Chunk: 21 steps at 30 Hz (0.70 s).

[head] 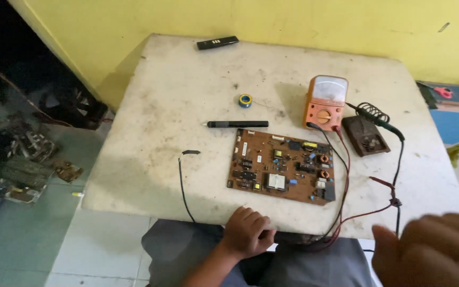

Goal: Testing electrical components and circuit paths on a PCB using a multimeter.

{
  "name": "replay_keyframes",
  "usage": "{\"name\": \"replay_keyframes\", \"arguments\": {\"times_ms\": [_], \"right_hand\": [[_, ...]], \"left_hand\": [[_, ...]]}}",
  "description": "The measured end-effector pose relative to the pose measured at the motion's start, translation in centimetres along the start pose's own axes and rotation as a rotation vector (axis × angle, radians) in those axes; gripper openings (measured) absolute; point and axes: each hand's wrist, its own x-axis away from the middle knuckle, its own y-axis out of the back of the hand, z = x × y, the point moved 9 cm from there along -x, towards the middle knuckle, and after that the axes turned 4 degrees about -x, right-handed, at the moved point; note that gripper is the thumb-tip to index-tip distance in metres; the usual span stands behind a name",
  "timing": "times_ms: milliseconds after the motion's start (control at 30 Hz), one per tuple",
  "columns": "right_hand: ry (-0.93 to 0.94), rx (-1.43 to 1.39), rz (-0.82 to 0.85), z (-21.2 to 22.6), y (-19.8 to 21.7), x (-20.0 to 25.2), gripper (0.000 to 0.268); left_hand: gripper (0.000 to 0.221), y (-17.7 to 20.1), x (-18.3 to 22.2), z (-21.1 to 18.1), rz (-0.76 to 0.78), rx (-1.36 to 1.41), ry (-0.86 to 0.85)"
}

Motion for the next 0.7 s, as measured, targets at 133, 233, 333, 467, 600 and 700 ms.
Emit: {"name": "replay_keyframes", "arguments": {"times_ms": [133, 233, 333, 467, 600, 700], "right_hand": [[-0.147, -0.055, 0.027, -3.0, -0.5, -0.9, 0.051], [-0.632, -0.471, -0.378, -10.0, -2.7, 4.0, 0.054], [-0.697, -0.81, -0.776, -18.0, -7.7, 15.1, 0.038], [-1.266, -1.188, -0.999, -23.1, -17.9, 25.7, 0.022], [-1.587, -1.17, -0.932, -22.8, -22.3, 30.6, 0.022], [-1.434, -1.231, -0.801, -22.3, -23.7, 29.7, 0.031]], "left_hand": [[0.016, -0.3, 1.0, 0.9, 0.0, 0.113, 0.066], [0.011, 1.3, 1.5, 2.8, -0.236, 0.283, 0.202], [0.013, 1.9, 2.2, 5.2, -0.307, 0.271, 0.351], [0.03, 4.4, 2.4, 8.5, -0.48, 0.297, 0.517], [0.022, 4.0, 4.6, 13.5, -0.467, 0.391, 1.083], [0.045, 4.4, 3.7, 14.7, -0.44, 0.417, 1.206]]}}
